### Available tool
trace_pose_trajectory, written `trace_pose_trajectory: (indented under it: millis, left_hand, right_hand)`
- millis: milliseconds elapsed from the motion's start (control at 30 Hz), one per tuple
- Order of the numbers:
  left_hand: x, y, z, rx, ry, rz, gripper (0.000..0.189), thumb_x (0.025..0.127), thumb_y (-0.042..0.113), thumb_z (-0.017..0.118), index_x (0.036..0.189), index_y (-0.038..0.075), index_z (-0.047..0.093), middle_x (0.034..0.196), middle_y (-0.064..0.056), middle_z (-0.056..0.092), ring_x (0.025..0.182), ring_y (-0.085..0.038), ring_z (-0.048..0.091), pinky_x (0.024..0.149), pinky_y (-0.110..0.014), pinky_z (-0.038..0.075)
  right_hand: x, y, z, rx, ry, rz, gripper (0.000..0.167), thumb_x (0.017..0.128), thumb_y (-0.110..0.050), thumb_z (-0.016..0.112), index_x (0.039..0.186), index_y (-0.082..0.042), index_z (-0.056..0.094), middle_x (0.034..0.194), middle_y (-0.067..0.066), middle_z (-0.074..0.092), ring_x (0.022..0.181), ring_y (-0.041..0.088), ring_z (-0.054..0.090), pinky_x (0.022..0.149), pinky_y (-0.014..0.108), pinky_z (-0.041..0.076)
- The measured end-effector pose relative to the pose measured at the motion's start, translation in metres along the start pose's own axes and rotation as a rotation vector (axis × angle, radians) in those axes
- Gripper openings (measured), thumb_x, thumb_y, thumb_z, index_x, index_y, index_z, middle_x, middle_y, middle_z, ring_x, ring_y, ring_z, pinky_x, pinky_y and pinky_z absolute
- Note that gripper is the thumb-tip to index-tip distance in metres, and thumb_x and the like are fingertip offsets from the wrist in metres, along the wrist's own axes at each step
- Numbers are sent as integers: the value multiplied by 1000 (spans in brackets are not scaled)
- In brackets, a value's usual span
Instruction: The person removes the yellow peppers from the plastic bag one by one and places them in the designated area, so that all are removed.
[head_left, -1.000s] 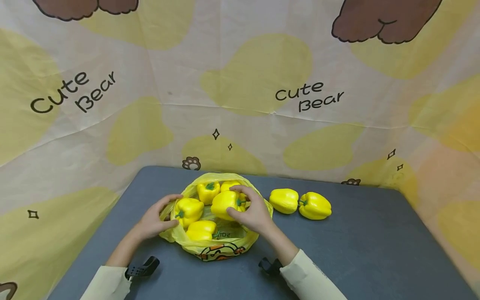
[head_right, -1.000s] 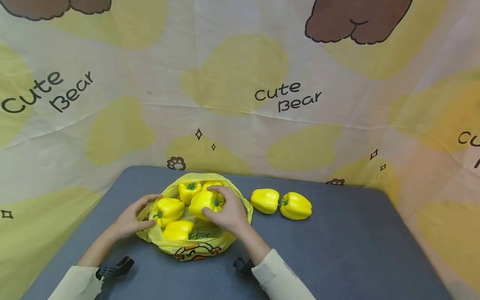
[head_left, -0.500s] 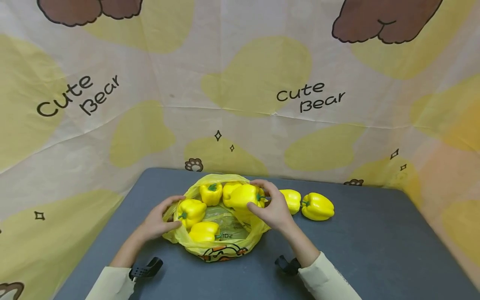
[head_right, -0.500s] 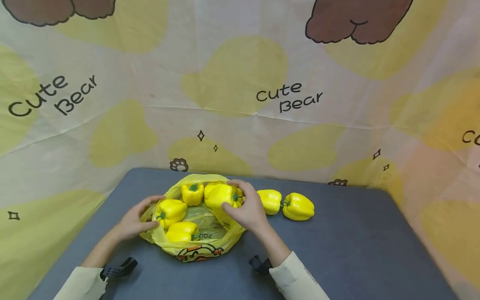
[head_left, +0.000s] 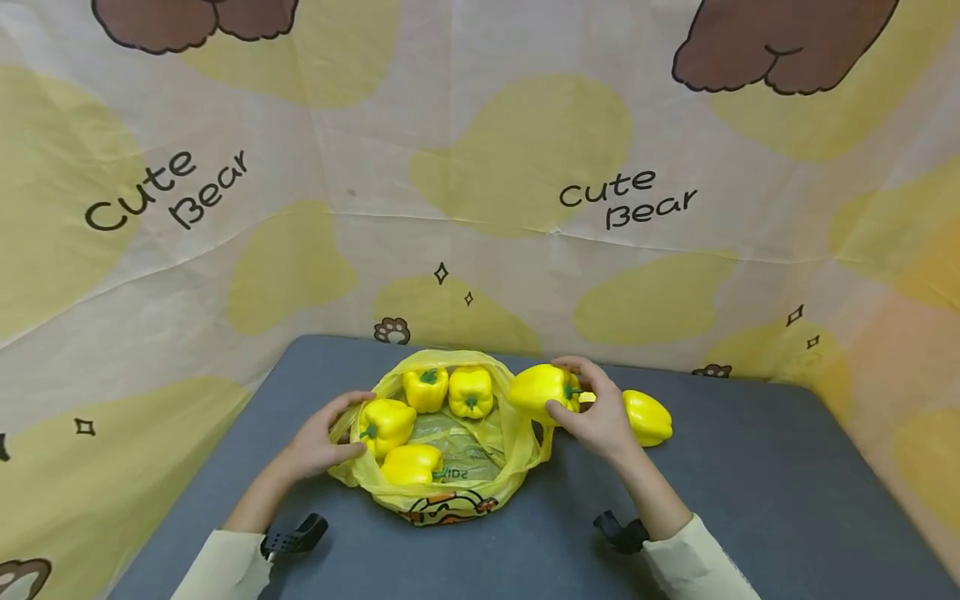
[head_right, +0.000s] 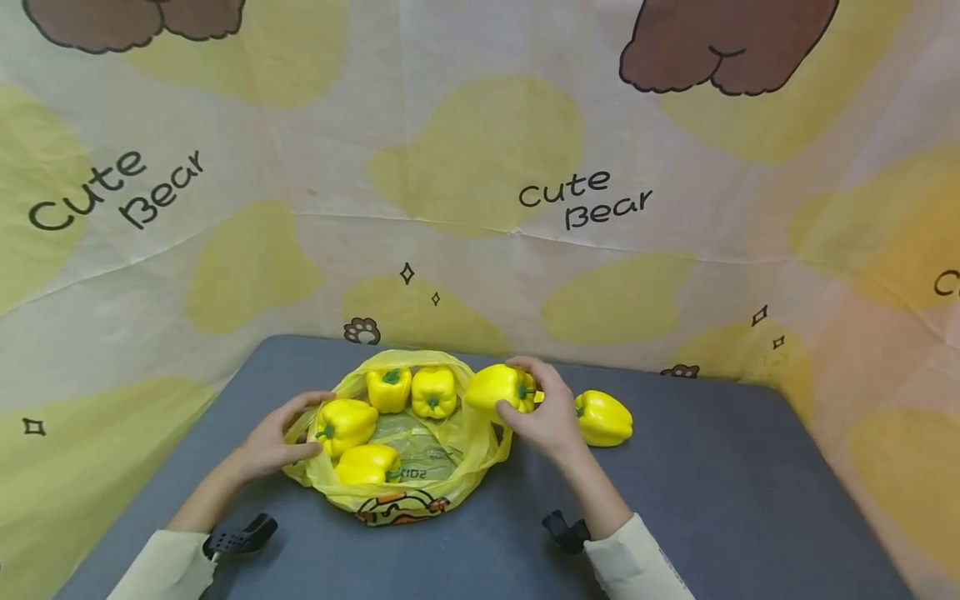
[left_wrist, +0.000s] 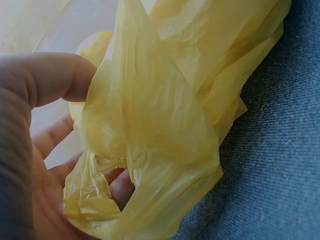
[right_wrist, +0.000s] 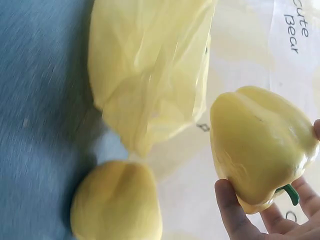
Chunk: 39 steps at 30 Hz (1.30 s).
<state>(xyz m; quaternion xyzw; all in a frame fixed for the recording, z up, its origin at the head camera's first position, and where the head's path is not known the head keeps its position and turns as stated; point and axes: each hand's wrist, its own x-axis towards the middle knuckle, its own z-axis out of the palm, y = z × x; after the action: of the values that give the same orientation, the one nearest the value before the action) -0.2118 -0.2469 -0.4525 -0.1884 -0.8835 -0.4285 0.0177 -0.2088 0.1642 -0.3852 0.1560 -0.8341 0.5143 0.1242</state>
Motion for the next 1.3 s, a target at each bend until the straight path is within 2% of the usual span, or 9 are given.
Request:
trace_pose_trajectory:
  millis: [233, 333, 467, 567, 700, 800, 933, 1133, 1300]
  left_hand:
    - [0, -1, 0, 11, -2, -7, 66, 77, 14, 75, 137, 14, 49, 140, -17, 50, 122, -35, 50, 93, -46, 44]
    - [0, -1, 1, 10, 4, -4, 65, 77, 14, 75, 137, 13, 49, 140, -16, 50, 122, -35, 50, 94, -47, 44]
    - [-1, -1, 1, 1, 6, 4, 65, 77, 14, 76, 137, 12, 49, 139, -17, 50, 123, -36, 49, 94, -50, 43]
    - [-1, -1, 1, -4, 4, -1, 65, 77, 14, 76, 137, 12, 49, 140, -17, 50, 124, -37, 49, 95, -52, 42]
    - [-1, -2, 2, -8, 3, -3, 65, 77, 14, 75, 137, 12, 49, 140, -17, 50, 125, -39, 48, 96, -55, 41]
    - [0, -2, 1, -11, 2, -1, 65, 78, 13, 75, 137, 13, 49, 140, -17, 49, 125, -38, 48, 97, -55, 41]
    - [0, -1, 0, -16, 2, -5, 65, 78, 13, 75, 137, 13, 49, 140, -17, 50, 125, -38, 47, 97, -55, 40]
    - [0, 0, 0, -12, 2, -2, 65, 78, 14, 75, 137, 13, 49, 140, -18, 50, 126, -39, 47, 98, -56, 40]
    - [0, 0, 1, -17, 0, 0, 64, 78, 13, 75, 137, 12, 49, 140, -18, 50, 127, -39, 46, 99, -57, 39]
  right_hand:
    - [-2, 7, -23, -80, 55, 47, 53, 77, -10, 75, 127, -11, 57, 130, 13, 55, 97, 33, 54, 70, 33, 49]
    - [-3, 9, -31, -119, 68, 63, 54, 78, -11, 74, 128, -11, 57, 132, 14, 53, 98, 34, 52, 71, 34, 47]
    - [-5, 12, -42, -153, 78, 67, 51, 80, -13, 74, 128, -9, 56, 133, 17, 50, 101, 37, 52, 70, 38, 50]
    - [-6, 16, -51, -178, 103, 52, 50, 81, -12, 73, 127, -8, 57, 132, 17, 52, 107, 36, 52, 78, 41, 48]
    - [-10, 22, -63, -250, 166, 40, 50, 80, -13, 75, 126, -7, 58, 129, 16, 55, 106, 32, 53, 81, 31, 44]
    - [-12, 27, -73, -301, 215, 66, 51, 80, -16, 76, 127, -8, 58, 127, 17, 54, 99, 36, 57, 72, 20, 45]
    - [-15, 33, -85, -341, 258, 118, 52, 81, -18, 74, 128, -6, 56, 125, 18, 54, 95, 38, 58, 70, 19, 46]
    - [-20, 46, -101, -369, 311, 157, 52, 79, -15, 74, 127, -5, 55, 121, 17, 53, 101, 20, 45, 76, 30, 39]
    - [-28, 55, -113, -373, 345, 202, 51, 78, -16, 75, 126, -7, 58, 117, 11, 54, 97, 7, 38, 75, 24, 37]
